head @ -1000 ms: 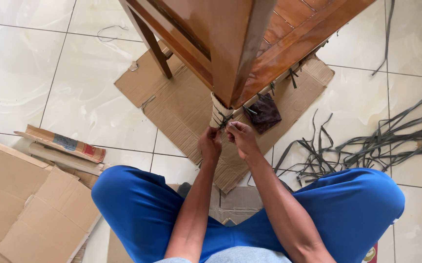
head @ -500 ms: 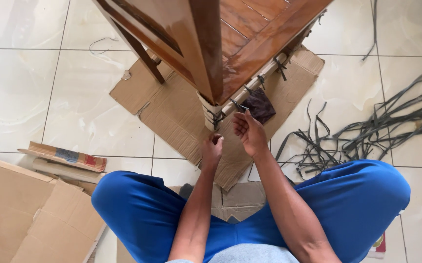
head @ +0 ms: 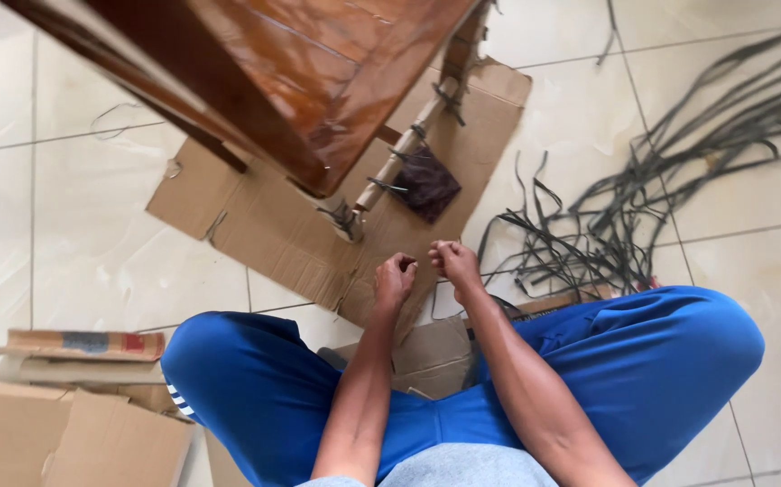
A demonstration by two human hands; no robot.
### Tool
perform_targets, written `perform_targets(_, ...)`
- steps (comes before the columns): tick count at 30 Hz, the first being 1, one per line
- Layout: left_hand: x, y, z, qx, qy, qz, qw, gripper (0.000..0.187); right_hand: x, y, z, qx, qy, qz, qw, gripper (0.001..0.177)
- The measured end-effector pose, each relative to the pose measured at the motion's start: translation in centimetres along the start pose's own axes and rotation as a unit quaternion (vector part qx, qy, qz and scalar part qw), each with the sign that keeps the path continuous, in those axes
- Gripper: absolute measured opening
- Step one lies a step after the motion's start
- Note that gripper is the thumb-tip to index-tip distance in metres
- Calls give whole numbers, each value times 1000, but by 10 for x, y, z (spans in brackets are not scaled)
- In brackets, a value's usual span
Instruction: Wrapping wooden chair legs with protective cardboard and tying them with plastic straps.
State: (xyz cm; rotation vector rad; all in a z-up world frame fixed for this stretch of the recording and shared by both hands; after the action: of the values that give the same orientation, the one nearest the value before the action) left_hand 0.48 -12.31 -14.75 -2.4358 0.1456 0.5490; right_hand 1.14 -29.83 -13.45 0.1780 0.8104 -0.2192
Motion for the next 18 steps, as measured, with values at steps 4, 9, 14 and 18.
perform_targets(4, -8, 12, -31, 7, 27, 46, 999, 23, 9, -36, -26, -100, -8, -77, 992, 23)
perform_targets(9, -2, 37, -46, 37, 57, 111, 991, 24, 41, -89, -64, -403, -80, -173, 895, 31)
perform_targets(14, 2, 55, -53, 70, 71, 147, 984, 25, 30, -112, -71, -408, -65, -178, 893, 37)
perform_targets(18, 2, 66, -58, 104, 71, 178, 976, 24, 9, -112, -55, -415, -39, -145, 897, 40)
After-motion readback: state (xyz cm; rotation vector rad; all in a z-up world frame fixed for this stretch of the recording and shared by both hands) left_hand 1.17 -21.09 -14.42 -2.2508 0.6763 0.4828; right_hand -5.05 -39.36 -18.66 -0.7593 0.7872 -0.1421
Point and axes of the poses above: each hand's wrist, its own x-axis towards the middle knuckle, its own y-axis out of the palm, z = x × y, the point moved 3 cm from there along x, towards the middle knuckle, and after that the axes turned 7 degrees about y, right-handed, at the moved point
